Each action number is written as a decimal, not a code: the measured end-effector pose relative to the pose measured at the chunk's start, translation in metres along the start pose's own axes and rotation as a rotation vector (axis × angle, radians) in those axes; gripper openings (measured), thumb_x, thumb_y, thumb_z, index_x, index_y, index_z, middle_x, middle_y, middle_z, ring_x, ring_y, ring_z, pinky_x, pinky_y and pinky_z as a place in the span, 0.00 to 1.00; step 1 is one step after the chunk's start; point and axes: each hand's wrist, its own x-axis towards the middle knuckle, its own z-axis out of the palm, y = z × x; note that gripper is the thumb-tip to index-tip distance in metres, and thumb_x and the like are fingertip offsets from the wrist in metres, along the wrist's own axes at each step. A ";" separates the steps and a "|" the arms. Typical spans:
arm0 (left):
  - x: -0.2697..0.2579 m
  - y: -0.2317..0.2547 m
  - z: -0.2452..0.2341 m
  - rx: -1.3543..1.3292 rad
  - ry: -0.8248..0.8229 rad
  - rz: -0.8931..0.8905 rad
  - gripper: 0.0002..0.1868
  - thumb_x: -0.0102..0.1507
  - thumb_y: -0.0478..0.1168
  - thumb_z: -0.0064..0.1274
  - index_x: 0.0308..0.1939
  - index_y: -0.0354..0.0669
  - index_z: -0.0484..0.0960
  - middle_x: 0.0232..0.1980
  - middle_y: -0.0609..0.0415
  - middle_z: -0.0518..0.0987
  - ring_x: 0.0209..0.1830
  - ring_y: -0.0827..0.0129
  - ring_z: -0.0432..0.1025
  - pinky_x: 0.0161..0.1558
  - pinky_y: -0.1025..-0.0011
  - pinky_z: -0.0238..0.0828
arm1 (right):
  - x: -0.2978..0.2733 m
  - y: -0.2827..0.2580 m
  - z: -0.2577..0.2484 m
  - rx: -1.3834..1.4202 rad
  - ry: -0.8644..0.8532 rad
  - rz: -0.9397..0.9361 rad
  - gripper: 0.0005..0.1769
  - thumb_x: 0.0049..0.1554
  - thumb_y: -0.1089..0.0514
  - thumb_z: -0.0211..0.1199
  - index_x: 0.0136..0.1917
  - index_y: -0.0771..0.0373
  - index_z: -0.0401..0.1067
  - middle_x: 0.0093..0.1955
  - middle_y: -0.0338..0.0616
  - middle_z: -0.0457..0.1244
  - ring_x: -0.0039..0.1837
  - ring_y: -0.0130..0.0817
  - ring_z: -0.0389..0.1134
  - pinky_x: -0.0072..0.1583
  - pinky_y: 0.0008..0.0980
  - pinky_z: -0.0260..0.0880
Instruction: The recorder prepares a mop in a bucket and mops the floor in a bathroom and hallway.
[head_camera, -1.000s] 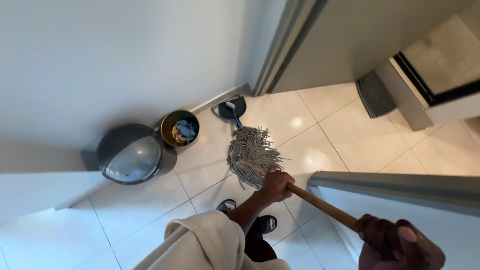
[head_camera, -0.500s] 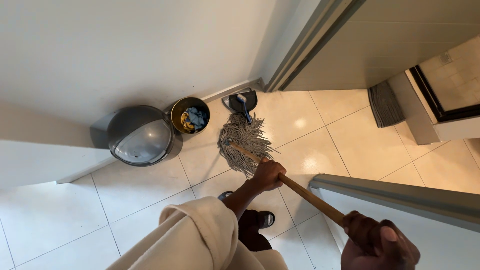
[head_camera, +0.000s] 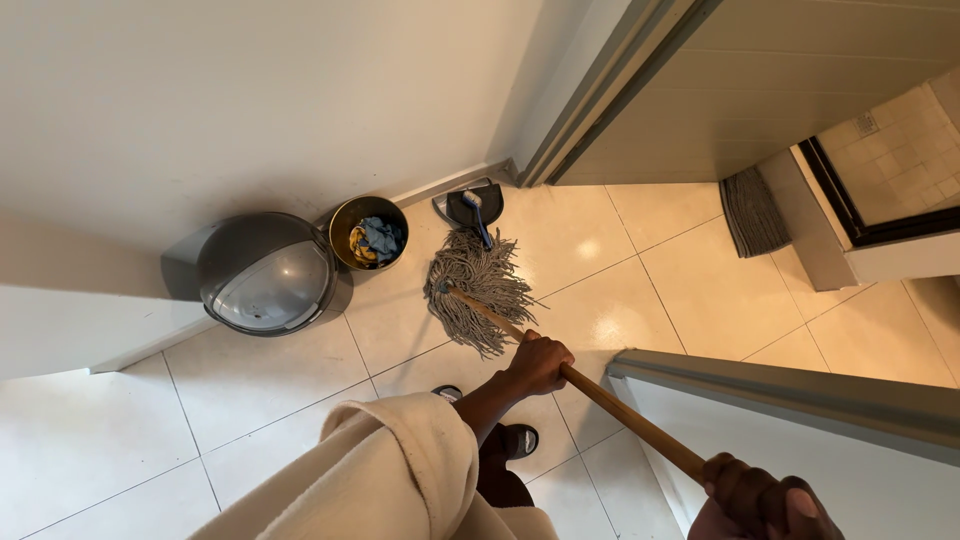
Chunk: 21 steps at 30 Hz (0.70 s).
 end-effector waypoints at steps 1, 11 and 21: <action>0.000 0.001 0.002 0.014 -0.018 -0.010 0.10 0.50 0.38 0.62 0.20 0.49 0.74 0.22 0.54 0.76 0.31 0.57 0.75 0.52 0.59 0.55 | 0.000 -0.002 0.000 0.005 0.003 0.008 0.34 0.67 0.47 0.54 0.25 0.51 0.41 0.17 0.35 0.38 0.24 0.28 0.36 0.45 0.43 0.54; 0.000 0.001 0.017 0.014 -0.042 -0.026 0.09 0.49 0.38 0.64 0.21 0.50 0.77 0.24 0.53 0.78 0.33 0.59 0.76 0.53 0.61 0.55 | -0.010 -0.003 -0.005 -0.059 0.174 0.041 0.33 0.65 0.47 0.55 0.26 0.51 0.41 0.18 0.35 0.37 0.26 0.28 0.34 0.47 0.38 0.51; 0.003 0.002 0.025 0.014 -0.022 -0.013 0.09 0.49 0.38 0.65 0.22 0.50 0.78 0.26 0.53 0.79 0.35 0.59 0.76 0.53 0.61 0.55 | -0.008 0.001 -0.020 -0.022 0.161 0.018 0.33 0.63 0.47 0.57 0.25 0.51 0.40 0.17 0.35 0.37 0.25 0.28 0.32 0.43 0.38 0.48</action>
